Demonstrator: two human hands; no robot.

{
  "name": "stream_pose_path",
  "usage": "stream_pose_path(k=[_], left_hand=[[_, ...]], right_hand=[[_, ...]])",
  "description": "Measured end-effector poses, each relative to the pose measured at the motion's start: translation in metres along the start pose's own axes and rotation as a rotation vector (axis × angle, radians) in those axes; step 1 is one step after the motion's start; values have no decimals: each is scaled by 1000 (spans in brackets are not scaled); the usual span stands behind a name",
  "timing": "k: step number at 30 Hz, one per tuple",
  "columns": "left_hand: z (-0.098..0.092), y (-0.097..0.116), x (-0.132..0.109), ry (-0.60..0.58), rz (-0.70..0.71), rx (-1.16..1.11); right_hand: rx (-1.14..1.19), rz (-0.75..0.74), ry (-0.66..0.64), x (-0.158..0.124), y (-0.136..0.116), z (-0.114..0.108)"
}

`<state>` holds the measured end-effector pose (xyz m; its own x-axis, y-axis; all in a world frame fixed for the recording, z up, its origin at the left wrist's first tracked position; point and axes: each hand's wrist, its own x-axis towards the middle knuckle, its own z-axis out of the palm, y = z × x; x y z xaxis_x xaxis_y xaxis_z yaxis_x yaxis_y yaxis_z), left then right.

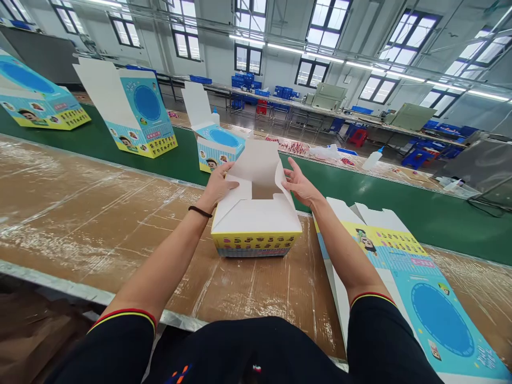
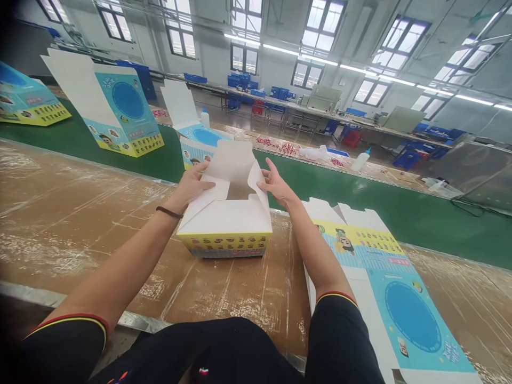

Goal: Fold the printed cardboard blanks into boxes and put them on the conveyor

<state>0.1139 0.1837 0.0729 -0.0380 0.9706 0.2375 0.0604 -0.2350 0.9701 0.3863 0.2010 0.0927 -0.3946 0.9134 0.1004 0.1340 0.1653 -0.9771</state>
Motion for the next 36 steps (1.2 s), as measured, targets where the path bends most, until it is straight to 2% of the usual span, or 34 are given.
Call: stream_pose_path(k=[6, 11, 14, 18, 20, 22, 26, 30, 33, 36], left_hand=[[-2, -2, 3, 8, 29, -16], [-4, -3, 11, -43, -21, -86], [-3, -4, 11, 25, -10, -70], [0, -2, 4, 122, 112, 26], [1, 2, 1, 68, 125, 123], [2, 9, -2, -52, 106, 326], [5, 25, -6, -287, 76, 809], [12, 34, -12, -397, 49, 1160], [13, 33, -13, -407, 69, 1237], [9, 28, -11, -353, 105, 1084]], right_hand=[[54, 79, -37, -3, -1, 0], [-50, 35, -41, -8, -3, 12], [-93, 39, -4, -8, -2, 20], [-139, 10, 131, -8, 4, 26], [-174, -21, 150, -7, 5, 25], [-275, -34, 99, -6, 2, 22], [-689, -31, -46, -2, -9, 20], [-963, 39, -55, -1, -16, 30], [-959, 52, -32, -2, -16, 34], [-723, -31, 3, 1, -7, 29]])
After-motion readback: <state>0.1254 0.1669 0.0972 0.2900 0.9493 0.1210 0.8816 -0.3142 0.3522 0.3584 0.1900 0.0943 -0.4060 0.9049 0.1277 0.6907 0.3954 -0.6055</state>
